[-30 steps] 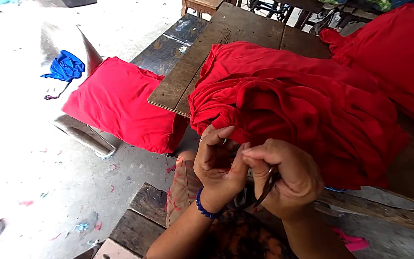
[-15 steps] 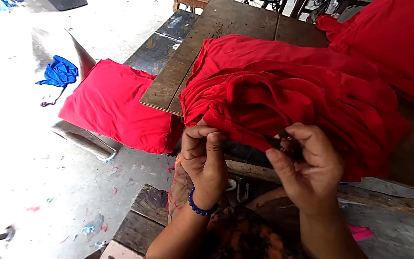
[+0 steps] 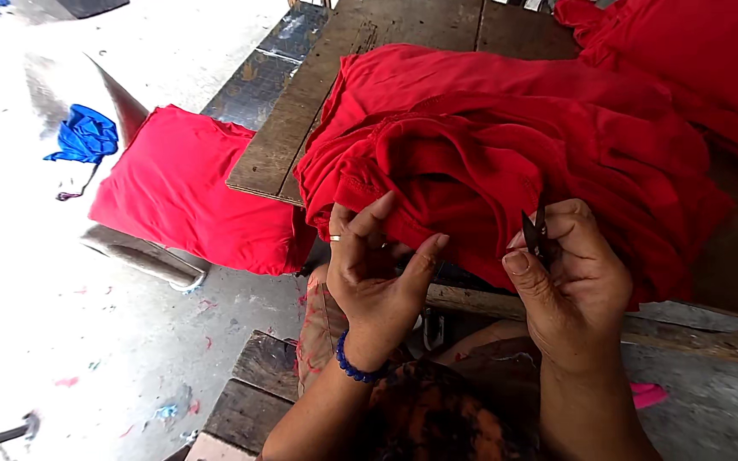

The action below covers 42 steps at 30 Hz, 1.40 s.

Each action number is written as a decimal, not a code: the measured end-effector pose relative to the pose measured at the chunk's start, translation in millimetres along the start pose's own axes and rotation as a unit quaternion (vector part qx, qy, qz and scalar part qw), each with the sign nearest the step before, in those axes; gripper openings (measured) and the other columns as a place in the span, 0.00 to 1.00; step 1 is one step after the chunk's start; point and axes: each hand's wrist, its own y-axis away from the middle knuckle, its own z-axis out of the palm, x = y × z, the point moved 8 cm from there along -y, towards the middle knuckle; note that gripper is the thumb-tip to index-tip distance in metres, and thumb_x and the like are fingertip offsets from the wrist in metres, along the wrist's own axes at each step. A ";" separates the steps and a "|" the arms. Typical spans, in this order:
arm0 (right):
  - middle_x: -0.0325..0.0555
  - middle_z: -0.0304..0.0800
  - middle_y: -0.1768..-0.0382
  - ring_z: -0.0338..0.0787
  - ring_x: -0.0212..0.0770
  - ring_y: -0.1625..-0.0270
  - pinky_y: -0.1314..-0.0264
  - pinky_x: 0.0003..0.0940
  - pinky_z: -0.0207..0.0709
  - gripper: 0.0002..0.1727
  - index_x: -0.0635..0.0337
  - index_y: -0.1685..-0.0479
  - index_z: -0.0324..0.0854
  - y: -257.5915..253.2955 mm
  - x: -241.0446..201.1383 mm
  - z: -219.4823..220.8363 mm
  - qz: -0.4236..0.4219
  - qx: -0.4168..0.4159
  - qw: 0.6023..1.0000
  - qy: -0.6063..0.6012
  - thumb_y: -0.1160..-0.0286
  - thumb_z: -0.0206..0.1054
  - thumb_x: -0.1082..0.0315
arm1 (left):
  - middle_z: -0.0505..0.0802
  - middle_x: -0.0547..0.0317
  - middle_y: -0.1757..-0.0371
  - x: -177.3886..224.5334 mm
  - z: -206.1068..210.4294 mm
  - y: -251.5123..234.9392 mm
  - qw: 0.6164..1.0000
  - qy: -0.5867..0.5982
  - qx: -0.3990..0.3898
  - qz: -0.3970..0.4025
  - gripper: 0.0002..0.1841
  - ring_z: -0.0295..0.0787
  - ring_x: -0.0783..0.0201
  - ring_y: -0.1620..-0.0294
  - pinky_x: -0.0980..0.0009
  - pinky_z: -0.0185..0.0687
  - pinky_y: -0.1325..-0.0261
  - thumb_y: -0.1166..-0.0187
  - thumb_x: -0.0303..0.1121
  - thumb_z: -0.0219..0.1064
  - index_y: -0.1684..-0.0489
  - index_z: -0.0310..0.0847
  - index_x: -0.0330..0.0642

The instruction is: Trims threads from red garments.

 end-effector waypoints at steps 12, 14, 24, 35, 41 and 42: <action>0.35 0.84 0.67 0.80 0.16 0.64 0.61 0.09 0.75 0.13 0.66 0.57 0.85 6.3 -3.7 10.2 -0.034 -0.040 0.991 0.122 0.21 0.72 0.63 | 0.87 0.69 0.34 1.3 -2.9 -1.7 0.997 -0.046 -0.041 0.052 0.02 0.84 0.76 0.36 0.77 0.84 0.35 0.20 0.31 0.72 0.57 0.89 0.51; 0.37 0.87 0.67 0.83 0.18 0.62 0.59 0.12 0.77 0.13 0.66 0.58 0.87 7.1 -3.3 14.7 -0.040 -0.047 0.986 0.158 0.21 0.73 0.61 | 0.86 0.67 0.33 1.3 -3.5 -0.1 0.998 -0.014 -0.044 0.048 0.01 0.84 0.74 0.35 0.76 0.85 0.37 0.19 0.33 0.71 0.57 0.87 0.51; 0.43 0.88 0.68 0.85 0.24 0.62 0.59 0.16 0.77 0.13 0.68 0.61 0.87 3.0 -5.7 28.1 -0.079 -0.040 0.975 0.202 0.19 0.70 0.63 | 0.86 0.67 0.33 0.0 -8.3 5.6 0.995 0.093 -0.026 0.010 0.03 0.91 0.71 0.41 0.72 0.94 0.48 0.13 0.40 0.64 0.51 0.80 0.58; 0.37 0.86 0.65 0.83 0.16 0.60 0.54 0.09 0.78 0.11 0.69 0.56 0.83 7.0 -2.8 16.8 -0.066 -0.023 0.990 0.124 0.20 0.70 0.66 | 0.88 0.60 0.33 3.7 -9.4 3.4 0.998 -0.025 -0.001 0.049 0.12 0.92 0.72 0.46 0.75 0.93 0.47 0.31 0.20 0.79 0.51 0.92 0.40; 0.40 0.85 0.69 0.82 0.21 0.64 0.62 0.13 0.76 0.14 0.67 0.60 0.85 7.9 -4.1 24.6 -0.077 -0.041 0.981 0.173 0.20 0.71 0.62 | 0.91 0.66 0.42 3.3 -11.7 2.0 0.999 -0.003 0.002 0.051 0.05 0.90 0.75 0.48 0.77 0.90 0.48 0.20 0.26 0.71 0.53 0.91 0.46; 0.41 0.84 0.69 0.82 0.22 0.65 0.62 0.15 0.75 0.14 0.67 0.60 0.86 7.4 -4.9 26.7 -0.079 -0.042 0.979 0.184 0.20 0.71 0.61 | 0.91 0.67 0.42 3.4 -11.9 2.6 0.999 0.006 0.001 0.052 0.05 0.89 0.75 0.47 0.77 0.89 0.48 0.20 0.28 0.71 0.53 0.90 0.47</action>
